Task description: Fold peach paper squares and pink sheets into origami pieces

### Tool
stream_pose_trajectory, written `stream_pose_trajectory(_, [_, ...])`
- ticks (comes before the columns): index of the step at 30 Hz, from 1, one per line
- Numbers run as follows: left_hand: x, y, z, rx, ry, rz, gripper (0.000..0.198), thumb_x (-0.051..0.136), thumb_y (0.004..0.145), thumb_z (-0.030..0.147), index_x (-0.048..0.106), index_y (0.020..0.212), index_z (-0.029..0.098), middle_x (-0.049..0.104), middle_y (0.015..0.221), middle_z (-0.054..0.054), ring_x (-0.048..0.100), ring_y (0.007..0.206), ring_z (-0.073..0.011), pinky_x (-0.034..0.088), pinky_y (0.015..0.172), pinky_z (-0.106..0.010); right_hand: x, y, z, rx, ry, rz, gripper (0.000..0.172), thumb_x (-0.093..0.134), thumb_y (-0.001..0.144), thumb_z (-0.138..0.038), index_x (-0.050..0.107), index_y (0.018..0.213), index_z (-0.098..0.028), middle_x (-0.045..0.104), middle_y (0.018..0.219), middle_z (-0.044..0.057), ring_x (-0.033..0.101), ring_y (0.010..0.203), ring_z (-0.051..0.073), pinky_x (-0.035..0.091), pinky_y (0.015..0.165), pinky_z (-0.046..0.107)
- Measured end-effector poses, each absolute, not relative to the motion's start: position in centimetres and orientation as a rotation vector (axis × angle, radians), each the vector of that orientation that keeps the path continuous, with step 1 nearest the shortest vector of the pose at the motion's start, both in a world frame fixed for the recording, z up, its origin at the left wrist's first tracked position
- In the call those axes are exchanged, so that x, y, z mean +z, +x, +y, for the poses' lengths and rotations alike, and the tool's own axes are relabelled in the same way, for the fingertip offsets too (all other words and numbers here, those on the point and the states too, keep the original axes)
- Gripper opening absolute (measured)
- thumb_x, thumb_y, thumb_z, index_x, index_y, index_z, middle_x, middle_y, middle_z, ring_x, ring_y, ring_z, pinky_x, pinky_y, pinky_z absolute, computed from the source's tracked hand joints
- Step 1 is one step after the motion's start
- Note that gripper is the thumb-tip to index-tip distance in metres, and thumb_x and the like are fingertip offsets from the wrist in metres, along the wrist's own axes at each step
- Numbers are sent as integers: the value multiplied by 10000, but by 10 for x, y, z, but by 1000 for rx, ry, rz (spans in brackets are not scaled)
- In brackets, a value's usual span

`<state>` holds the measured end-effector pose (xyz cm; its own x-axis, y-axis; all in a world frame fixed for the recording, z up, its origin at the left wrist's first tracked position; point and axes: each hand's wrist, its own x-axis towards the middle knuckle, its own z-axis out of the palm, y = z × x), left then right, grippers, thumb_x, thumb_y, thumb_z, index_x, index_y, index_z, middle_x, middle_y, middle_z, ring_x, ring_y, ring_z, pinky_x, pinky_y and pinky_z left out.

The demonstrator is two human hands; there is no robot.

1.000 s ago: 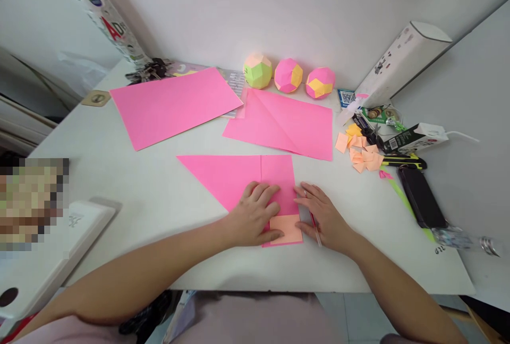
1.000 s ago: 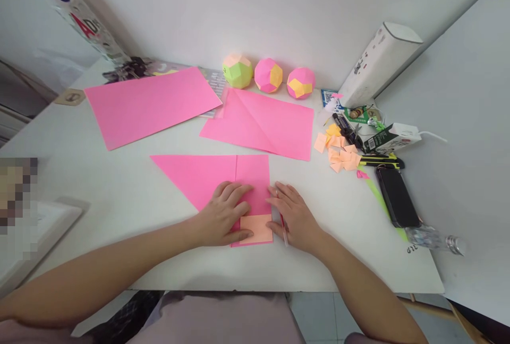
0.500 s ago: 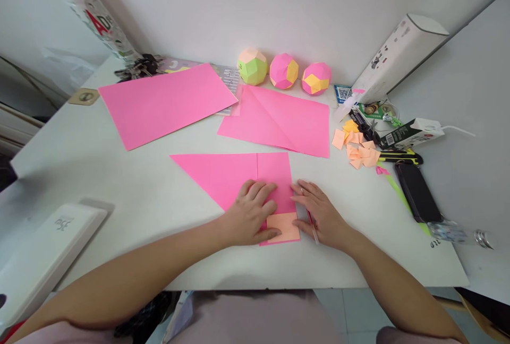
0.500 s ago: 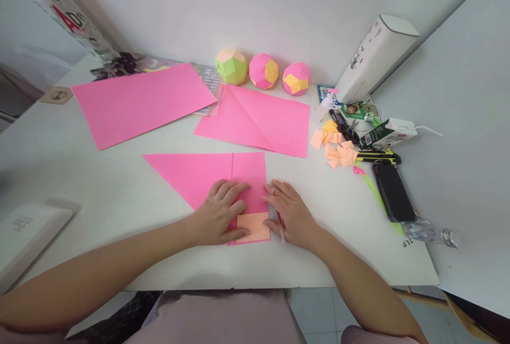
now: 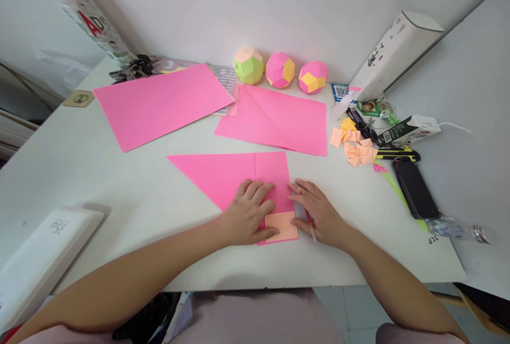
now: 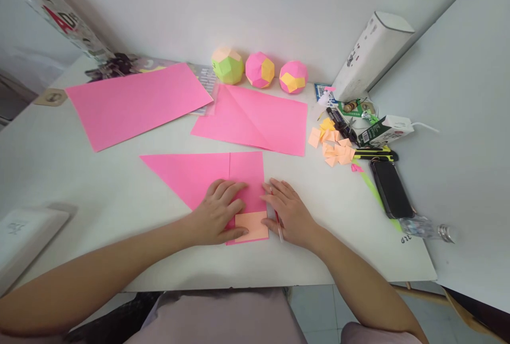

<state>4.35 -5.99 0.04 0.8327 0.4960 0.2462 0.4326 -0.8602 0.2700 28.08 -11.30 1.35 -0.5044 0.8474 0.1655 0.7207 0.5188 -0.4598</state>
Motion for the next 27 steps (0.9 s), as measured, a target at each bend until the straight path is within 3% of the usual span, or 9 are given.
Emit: stream_pose_trajectory(27, [-2, 43, -60, 505, 2811, 693, 456, 460, 824, 595, 567, 848, 153, 454, 1251, -204, 406, 1071, -354, 315, 912, -557, 14, 281, -114, 477, -1303, -2421, 408, 547, 892, -338, 441, 1252, -178, 433, 1426, 135, 254, 1396, 265, 296, 1110, 546])
